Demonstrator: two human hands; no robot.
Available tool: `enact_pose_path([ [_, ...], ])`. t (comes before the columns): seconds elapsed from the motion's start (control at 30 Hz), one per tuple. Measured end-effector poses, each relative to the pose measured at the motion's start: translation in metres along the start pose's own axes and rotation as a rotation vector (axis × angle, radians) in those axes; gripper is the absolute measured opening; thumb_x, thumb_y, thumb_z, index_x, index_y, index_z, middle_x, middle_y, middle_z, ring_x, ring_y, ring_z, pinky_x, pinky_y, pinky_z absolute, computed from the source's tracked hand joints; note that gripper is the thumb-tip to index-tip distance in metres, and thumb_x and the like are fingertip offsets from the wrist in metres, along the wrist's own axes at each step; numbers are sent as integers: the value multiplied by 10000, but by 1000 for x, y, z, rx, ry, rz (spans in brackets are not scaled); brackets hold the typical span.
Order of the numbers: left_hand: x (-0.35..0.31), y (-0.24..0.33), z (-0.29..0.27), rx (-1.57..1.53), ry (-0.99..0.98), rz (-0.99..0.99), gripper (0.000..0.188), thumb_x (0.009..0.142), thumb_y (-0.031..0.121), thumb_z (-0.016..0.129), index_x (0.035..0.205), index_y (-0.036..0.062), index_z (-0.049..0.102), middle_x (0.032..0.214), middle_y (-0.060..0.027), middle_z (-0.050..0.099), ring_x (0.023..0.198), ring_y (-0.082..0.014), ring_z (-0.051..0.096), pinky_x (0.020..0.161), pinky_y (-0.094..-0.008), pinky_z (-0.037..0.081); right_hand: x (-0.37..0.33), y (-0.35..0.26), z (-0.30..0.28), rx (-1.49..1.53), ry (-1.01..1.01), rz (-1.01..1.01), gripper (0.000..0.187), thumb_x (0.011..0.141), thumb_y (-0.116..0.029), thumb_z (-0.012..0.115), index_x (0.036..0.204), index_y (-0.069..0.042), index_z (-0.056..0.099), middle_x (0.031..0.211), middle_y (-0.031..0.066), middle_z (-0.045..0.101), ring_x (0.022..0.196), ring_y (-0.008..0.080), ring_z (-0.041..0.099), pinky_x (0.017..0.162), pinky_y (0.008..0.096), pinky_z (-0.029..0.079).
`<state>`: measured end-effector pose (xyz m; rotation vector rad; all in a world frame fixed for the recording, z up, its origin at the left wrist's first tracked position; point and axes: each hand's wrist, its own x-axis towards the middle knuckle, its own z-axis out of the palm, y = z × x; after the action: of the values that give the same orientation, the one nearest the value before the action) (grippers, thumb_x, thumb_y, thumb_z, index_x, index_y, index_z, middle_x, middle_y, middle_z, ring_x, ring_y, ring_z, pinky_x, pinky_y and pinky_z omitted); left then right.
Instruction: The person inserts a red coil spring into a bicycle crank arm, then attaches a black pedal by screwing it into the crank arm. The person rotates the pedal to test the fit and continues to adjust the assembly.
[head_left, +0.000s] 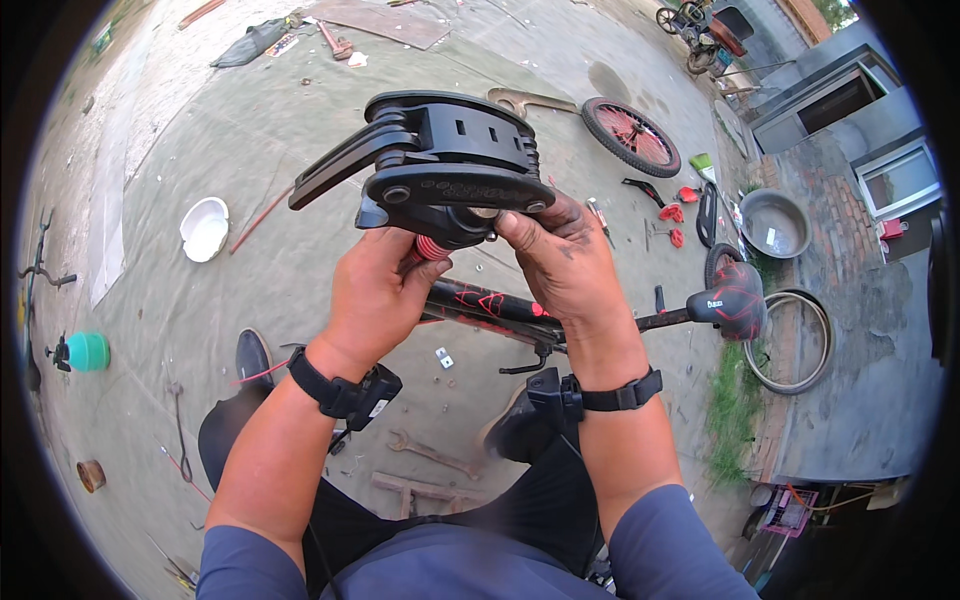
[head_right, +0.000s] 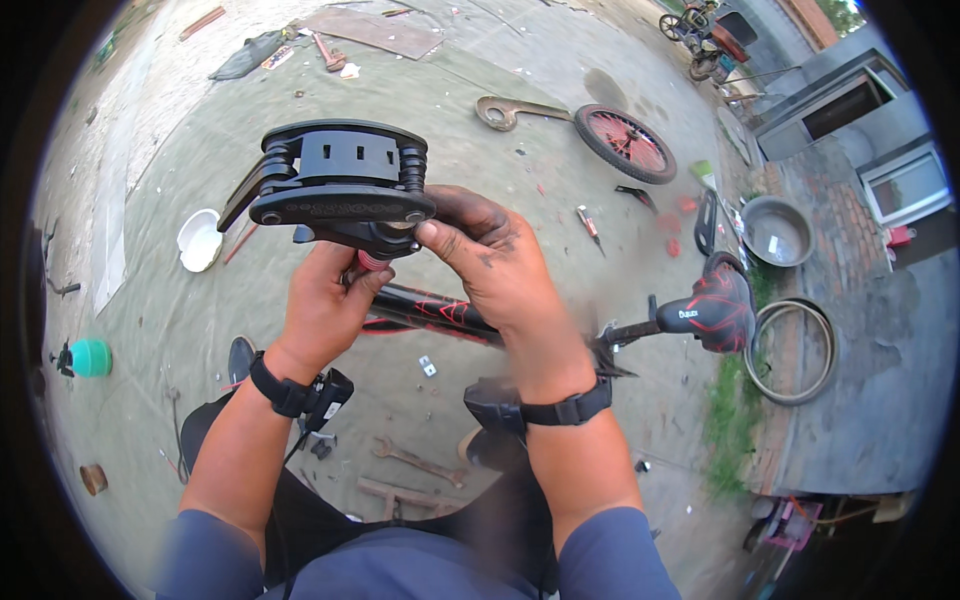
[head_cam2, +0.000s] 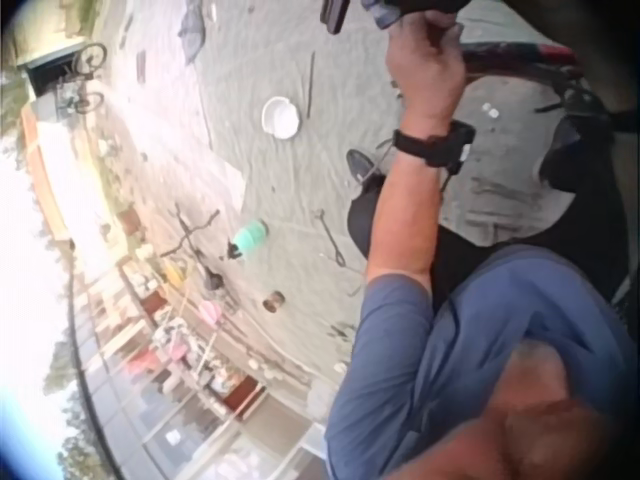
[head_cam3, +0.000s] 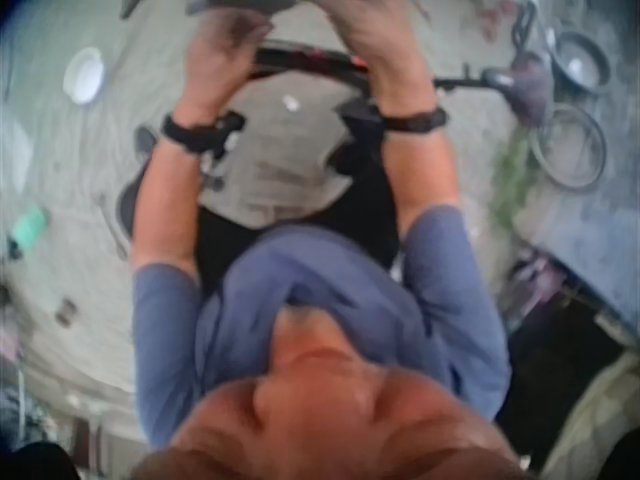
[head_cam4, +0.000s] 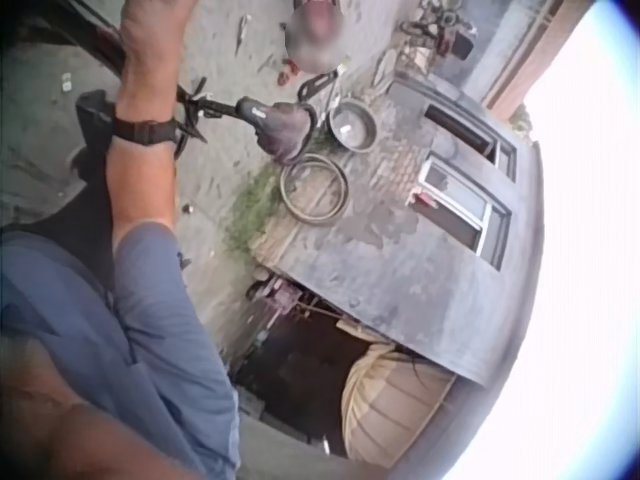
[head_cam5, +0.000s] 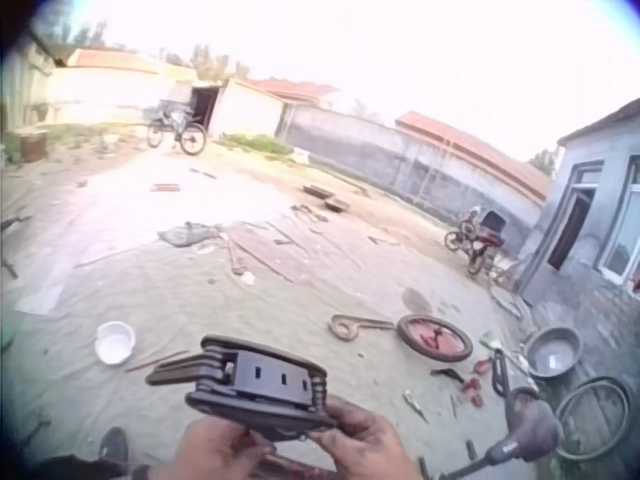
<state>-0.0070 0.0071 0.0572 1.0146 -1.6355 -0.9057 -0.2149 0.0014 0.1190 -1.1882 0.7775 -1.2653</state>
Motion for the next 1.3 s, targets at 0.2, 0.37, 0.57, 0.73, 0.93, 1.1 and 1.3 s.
enact_pose_path([
  [0.2, 1, 3, -3, 0, -4, 34, 337, 900, -55, 754, 1214, 24, 662, 1022, -68, 689, 888, -174, 672, 807, -322, 563, 3, -6, 12, -22, -58, -28, 500, 939, -100, 824, 1370, 45, 618, 1206, 71, 729, 1078, 142, 666, 964, 306, 543],
  [0.37, 3, 4, -2, 40, 20, 74, 337, 882, -39, 768, 1203, 21, 683, 1042, -125, 698, 884, -266, 729, 787, -357, 599, 0, 12, 57, -90, 166, -115, 346, 976, -71, 779, 1259, 34, 608, 1140, 68, 699, 1003, 96, 635, 858, 270, 555],
  [0.57, 4, 1, -2, 36, 41, 100, 341, 895, -50, 719, 1224, 22, 673, 1029, -123, 691, 839, -261, 704, 736, -344, 572, 5, 37, 89, -145, 459, -290, 321, 956, -80, 786, 1202, 23, 608, 1087, 68, 676, 957, 121, 620, 849, 281, 538],
  [0.73, 3, -1, -7, 131, 18, 105, 262, 918, 7, 705, 1176, 36, 674, 990, -120, 677, 762, -250, 660, 685, -342, 535, 19, 63, 95, -186, 582, -444, 304, 933, -114, 787, 1154, 14, 621, 1041, 108, 648, 912, 202, 620, 853, 327, 526],
  [0.93, 3, -6, -3, 128, 20, 92, 259, 922, 15, 720, 1175, 21, 664, 1021, -114, 685, 840, -229, 657, 771, -346, 539, 18, 68, 91, -161, 581, -426, 332, 930, -110, 787, 1195, 14, 629, 1090, 108, 650, 953, 226, 628, 889, 330, 523],
  [1.1, 1, -8, -8, 122, -35, -3, 295, 951, 6, 714, 1236, -16, 642, 1135, -114, 719, 1033, -181, 674, 924, -335, 540, 6, 50, 87, -200, 522, -283, 386, 931, -117, 794, 1259, 9, 635, 1159, 124, 659, 1000, 245, 645, 919, 337, 522],
  [1.3, 3, -7, -8, 149, -54, 93, 385, 963, 9, 703, 1340, -13, 633, 1194, -115, 732, 1060, -186, 678, 953, -345, 541, 3, 52, 79, -237, 478, -322, 363, 930, -95, 781, 1252, -4, 640, 1158, 117, 657, 1010, 240, 649, 911, 337, 526],
])
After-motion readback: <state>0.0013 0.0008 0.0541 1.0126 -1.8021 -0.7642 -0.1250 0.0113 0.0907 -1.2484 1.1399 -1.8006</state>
